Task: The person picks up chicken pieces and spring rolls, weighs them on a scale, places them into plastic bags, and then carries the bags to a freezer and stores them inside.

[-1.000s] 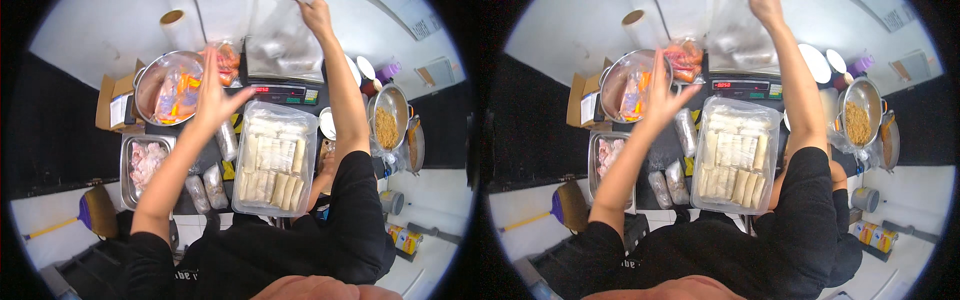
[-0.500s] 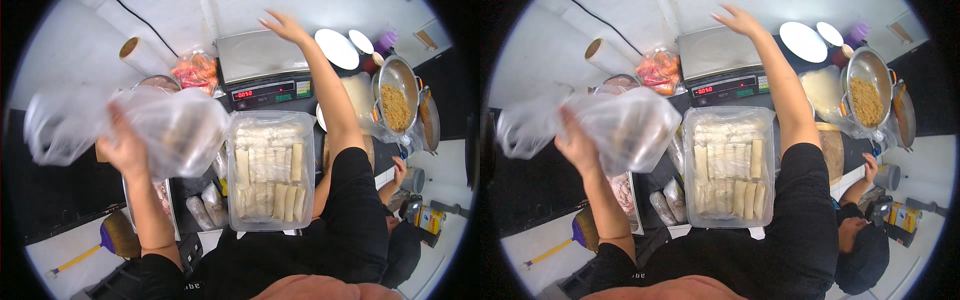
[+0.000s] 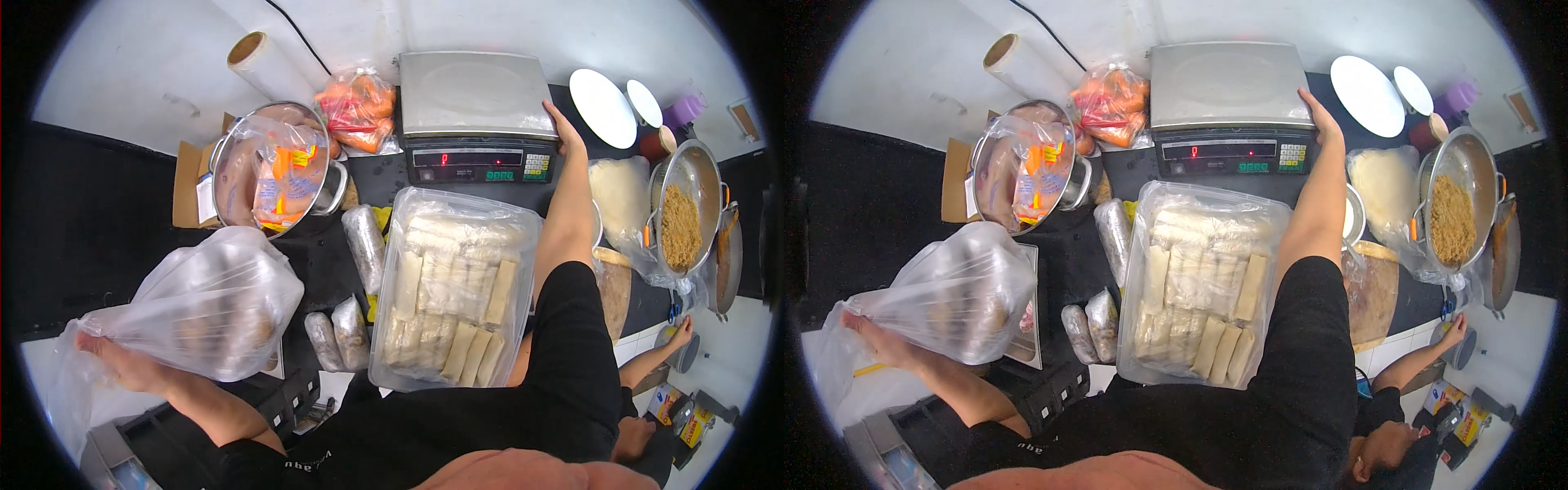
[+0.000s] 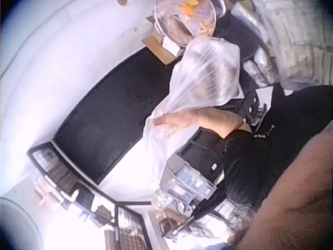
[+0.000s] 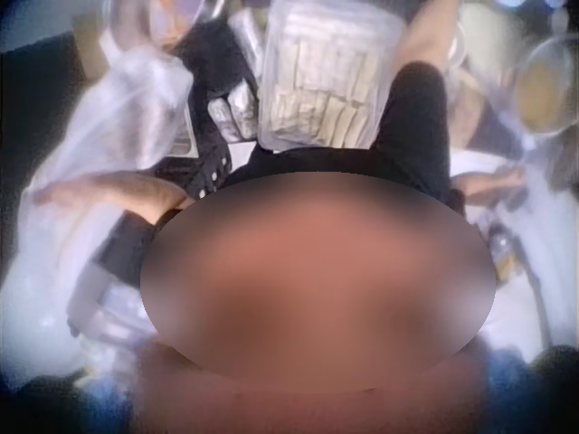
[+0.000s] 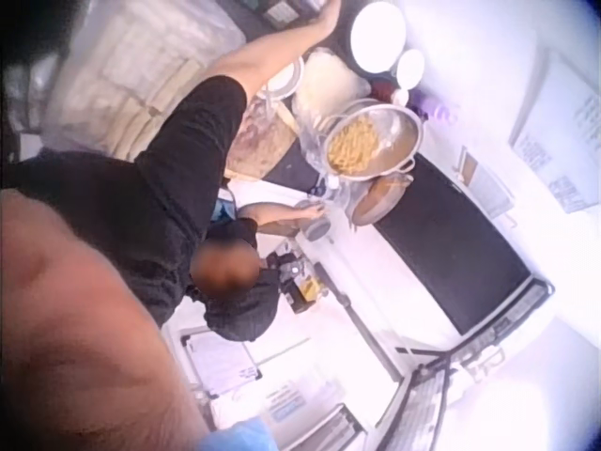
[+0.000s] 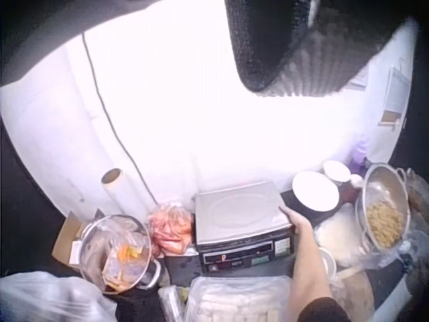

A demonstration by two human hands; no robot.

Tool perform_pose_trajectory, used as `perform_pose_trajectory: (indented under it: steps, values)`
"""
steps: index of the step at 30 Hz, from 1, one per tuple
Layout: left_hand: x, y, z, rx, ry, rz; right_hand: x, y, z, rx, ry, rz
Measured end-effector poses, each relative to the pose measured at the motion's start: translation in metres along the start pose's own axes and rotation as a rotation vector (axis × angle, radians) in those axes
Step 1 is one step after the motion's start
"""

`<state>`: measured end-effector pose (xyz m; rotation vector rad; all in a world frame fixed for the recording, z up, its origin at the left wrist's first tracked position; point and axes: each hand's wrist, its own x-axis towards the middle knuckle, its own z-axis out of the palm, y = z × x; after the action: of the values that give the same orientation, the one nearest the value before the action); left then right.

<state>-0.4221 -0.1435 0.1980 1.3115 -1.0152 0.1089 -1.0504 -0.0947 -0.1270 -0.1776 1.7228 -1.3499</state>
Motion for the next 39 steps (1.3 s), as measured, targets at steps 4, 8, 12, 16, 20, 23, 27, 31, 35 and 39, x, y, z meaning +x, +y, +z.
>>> perform_pose_trajectory:
  steps: [4, 8, 12, 16, 20, 23, 27, 31, 35, 39]
  values:
    - [0.008, 0.006, -0.015, 0.013, 0.026, -0.025, 0.029, 0.012, -0.011, 0.132, -0.073, -0.025]
    - [0.010, 0.006, -0.024, 0.046, 0.061, 0.013, 0.020, 0.011, -0.009, 0.135, -0.019, -0.064]
    - [0.000, -0.003, -0.016, 0.041, 0.072, -0.038, 0.014, 0.010, -0.016, 0.244, 0.006, -0.015]
    - [0.008, -0.026, -0.030, -0.005, -0.048, -0.029, 0.015, 0.013, -0.016, 0.266, 0.072, -0.009]
    - [0.005, -0.035, -0.027, 0.011, -0.063, -0.024, 0.041, 0.026, -0.031, 0.145, 0.150, -0.034]
    - [0.002, -0.035, -0.026, -0.009, -0.103, -0.057, 0.042, 0.020, -0.034, 0.140, -0.022, 0.016]
    - [-0.001, -0.031, -0.017, -0.027, -0.117, -0.105, 0.045, 0.024, -0.045, 0.077, -0.066, 0.022]
    - [-0.005, -0.025, -0.011, -0.058, -0.102, -0.113, 0.022, 0.018, -0.018, 0.134, -0.027, -0.040]
    - [-0.015, -0.020, 0.001, -0.079, -0.105, -0.041, 0.027, 0.017, -0.025, 0.060, -0.012, -0.040]
    - [-0.010, -0.042, 0.003, -0.152, -0.374, -0.044, 0.012, -0.007, -0.033, -0.260, 0.273, -0.058]
